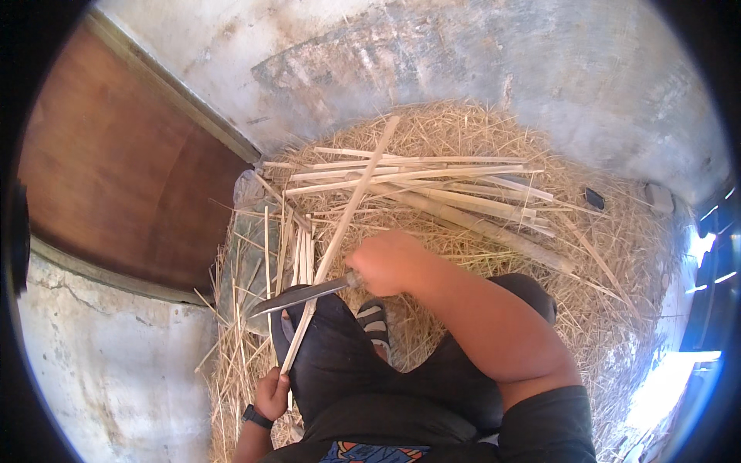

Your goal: The person sits on a straw-covered floor and uses a machete to split long bamboo sticks into thinner strips. They hold the bamboo with one hand and repeatedly strike it with the machete, then place the split pieces aside.

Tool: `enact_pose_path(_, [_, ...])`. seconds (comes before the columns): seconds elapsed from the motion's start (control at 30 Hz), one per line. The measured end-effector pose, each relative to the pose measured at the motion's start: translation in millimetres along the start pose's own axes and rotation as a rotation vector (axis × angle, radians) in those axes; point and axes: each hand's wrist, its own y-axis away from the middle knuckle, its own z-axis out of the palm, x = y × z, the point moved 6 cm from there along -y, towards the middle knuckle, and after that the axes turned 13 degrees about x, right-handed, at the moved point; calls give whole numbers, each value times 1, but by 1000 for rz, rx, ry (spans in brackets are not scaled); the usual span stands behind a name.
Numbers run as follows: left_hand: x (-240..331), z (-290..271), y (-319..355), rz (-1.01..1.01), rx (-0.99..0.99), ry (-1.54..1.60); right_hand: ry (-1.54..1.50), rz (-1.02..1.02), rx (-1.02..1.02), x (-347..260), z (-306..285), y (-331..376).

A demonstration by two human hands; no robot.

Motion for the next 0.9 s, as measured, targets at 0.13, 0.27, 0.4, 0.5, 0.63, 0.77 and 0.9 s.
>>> enact_pose_path(0.13, [-24, 8, -4, -107, -77, 176, -123, 150, 55, 67, 20, -21])
enact_pose_path(0.27, [9, 2, -10, -47, -53, 71, -179, 194, 90, 80, 23, -20])
enact_pose_path(0.4, [0, 2, 1, -4, 41, -145, -45, 35, -70, 1, 31, -16])
enact_pose_path(0.5, [-9, 11, 5, 23, 143, -273, 18, -10, -86, 7, 30, -20])
enact_pose_path(0.63, [-1, 13, 1, 17, 143, -301, -48, 260, 102, 65, -1, -21])
enact_pose_path(0.77, [11, 7, 0, 7, 101, -322, -67, 218, 80, 55, 3, -12])
enact_pose_path(0.9, [8, 7, 6, 14, 131, -321, 115, 24, -63, -9, 21, -10])
